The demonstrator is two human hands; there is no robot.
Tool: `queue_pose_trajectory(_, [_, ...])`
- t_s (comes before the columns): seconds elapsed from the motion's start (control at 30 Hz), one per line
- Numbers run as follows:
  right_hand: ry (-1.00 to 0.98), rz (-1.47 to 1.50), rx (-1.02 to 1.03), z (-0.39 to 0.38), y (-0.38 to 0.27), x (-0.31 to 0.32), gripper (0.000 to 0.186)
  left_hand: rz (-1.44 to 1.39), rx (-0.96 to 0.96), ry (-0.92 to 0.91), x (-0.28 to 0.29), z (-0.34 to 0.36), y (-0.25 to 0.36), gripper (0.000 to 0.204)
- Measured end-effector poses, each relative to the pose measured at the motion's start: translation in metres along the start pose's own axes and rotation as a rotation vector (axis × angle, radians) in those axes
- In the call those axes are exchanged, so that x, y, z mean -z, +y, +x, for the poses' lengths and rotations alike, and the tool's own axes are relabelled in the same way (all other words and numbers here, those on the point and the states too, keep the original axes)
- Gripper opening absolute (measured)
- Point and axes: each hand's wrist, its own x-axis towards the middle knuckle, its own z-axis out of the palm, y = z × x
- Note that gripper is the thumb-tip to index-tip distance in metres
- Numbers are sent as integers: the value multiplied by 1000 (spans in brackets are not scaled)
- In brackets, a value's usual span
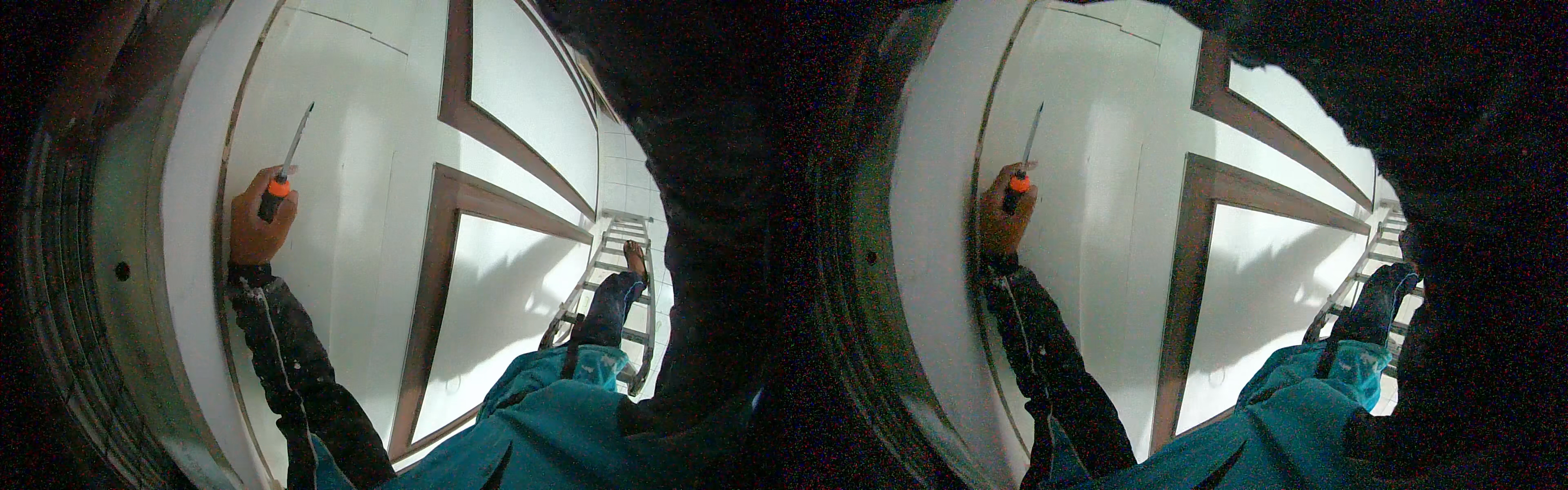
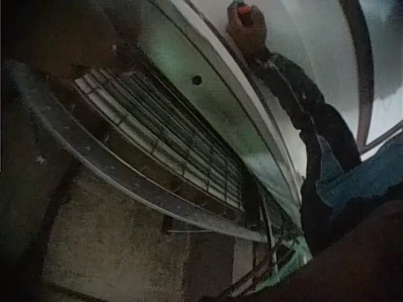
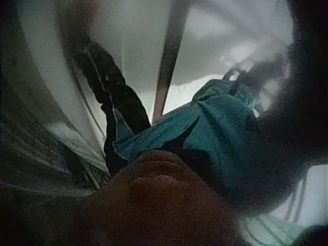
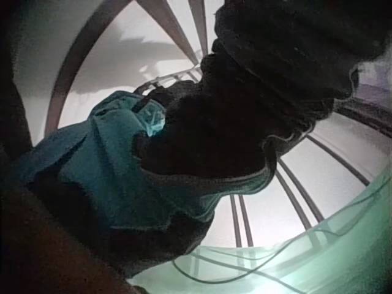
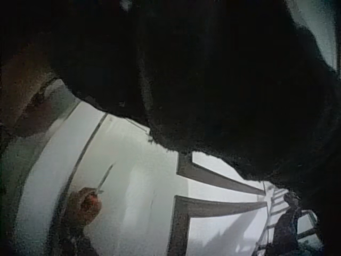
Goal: The person uses a putty knife to apply material to a wall and then uses a screwdriver to work on a seam or edge.
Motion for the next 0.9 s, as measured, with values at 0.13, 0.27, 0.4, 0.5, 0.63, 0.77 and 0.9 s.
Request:
queue_pose_trajectory(0.13, [25, -16, 34, 6, 1, -2, 10, -22, 26, -23, -2, -2, 2, 28])
queue_pose_trajectory(0.27, [141, -16, 129, 11, -11, -26, 7, 53, 69, -20, 5, -25, -2, 28])
queue_pose_trajectory(0.4, [441, -177, 398, 1, -36, -52, 6, -106, 209, -12, -13, -46, 4, 29])
queue_pose_trajectory(0.5, [-407, 348, -573, -75, -97, -81, 13, -330, 380, -74, -9, -55, 10, 27])
queue_pose_trajectory(0.63, [-577, 662, -402, -150, -144, -122, 43, -480, 251, 70, -29, -45, 6, 30])
queue_pose_trajectory(0.77, [-624, 780, -456, -142, -180, -144, 55, -684, 296, 39, -42, -42, 14, 39])
queue_pose_trajectory(0.9, [-422, 868, -529, -148, -171, -160, 52, -766, 138, 80, -59, -32, 6, 58])
